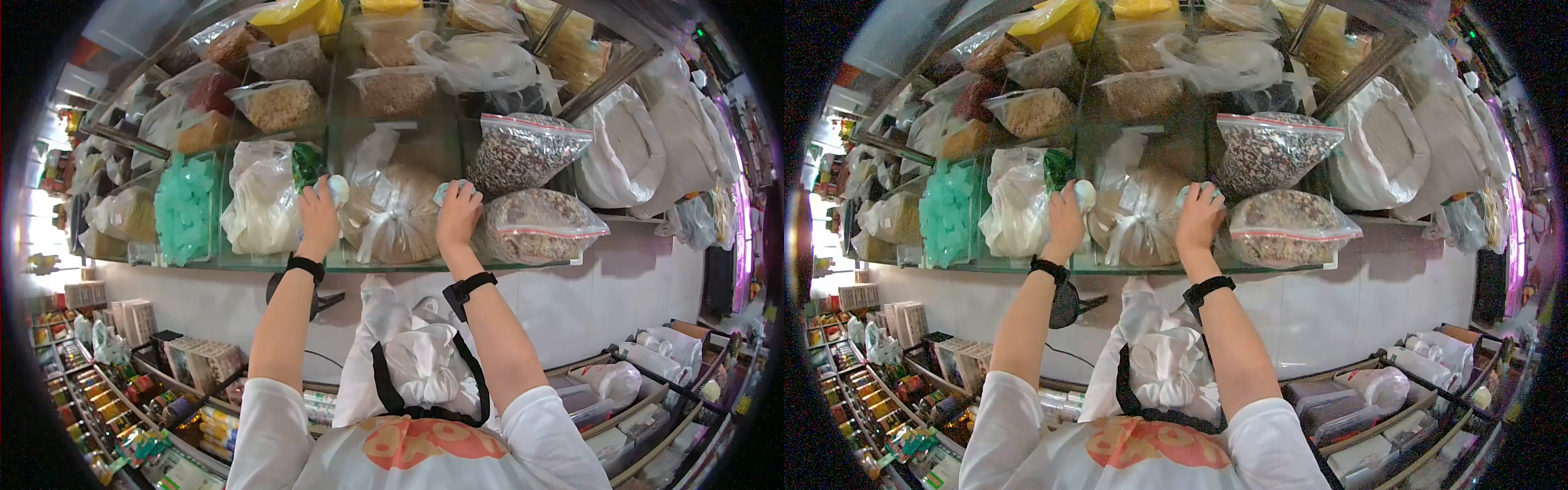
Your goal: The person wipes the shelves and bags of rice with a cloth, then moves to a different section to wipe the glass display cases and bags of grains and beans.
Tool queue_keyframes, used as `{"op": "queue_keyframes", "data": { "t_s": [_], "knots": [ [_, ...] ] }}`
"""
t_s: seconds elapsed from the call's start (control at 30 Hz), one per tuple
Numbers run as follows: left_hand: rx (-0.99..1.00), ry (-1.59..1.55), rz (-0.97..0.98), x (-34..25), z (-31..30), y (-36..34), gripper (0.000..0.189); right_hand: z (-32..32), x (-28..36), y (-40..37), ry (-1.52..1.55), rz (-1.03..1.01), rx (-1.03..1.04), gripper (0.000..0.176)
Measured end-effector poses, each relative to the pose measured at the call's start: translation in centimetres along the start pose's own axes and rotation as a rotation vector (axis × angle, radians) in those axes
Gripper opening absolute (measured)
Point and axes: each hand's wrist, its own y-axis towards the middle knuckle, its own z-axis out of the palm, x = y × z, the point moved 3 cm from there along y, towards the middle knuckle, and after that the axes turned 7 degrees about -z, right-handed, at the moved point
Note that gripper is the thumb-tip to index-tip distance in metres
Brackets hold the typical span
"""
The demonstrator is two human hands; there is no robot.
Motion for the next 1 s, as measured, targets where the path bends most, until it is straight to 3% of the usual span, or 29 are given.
{"op": "queue_keyframes", "data": {
  "t_s": [0.4, 0.5, 0.57, 0.63, 0.77, 0.83, 1.0],
  "knots": [
    [-0.001, -0.056, 0.093, 1.0, 3.9, 12.7, 0.068, 3.8, 1.7, 10.8, -0.113, 0.029, -0.027, 0.038],
    [0.051, 0.023, -0.002, 0.4, 3.7, 13.8, 0.069, 5.2, 1.7, 13.7, -0.098, 0.034, -0.094, 0.034],
    [0.008, 0.025, 0.032, 0.3, 3.4, 13.6, 0.068, 5.8, 1.6, 14.2, -0.078, 0.198, -0.001, 0.033],
    [0.059, 0.027, 0.033, 0.3, 3.2, 13.6, 0.068, 5.4, 1.4, 14.6, -0.053, 0.226, -0.03, 0.043],
    [0.086, 0.021, 0.039, 0.5, 3.0, 13.6, 0.069, 4.7, 0.3, 14.3, 0.272, 0.346, -0.049, 0.06],
    [0.095, -0.021, 0.052, 0.9, 3.2, 13.3, 0.069, 4.0, 0.1, 13.6, 0.539, 0.315, -0.333, 0.056],
    [0.147, -0.164, 0.085, 2.1, 3.4, 13.6, 0.07, 3.5, 0.7, 14.2, 0.466, 0.242, -0.248, 0.06]
  ]
}}
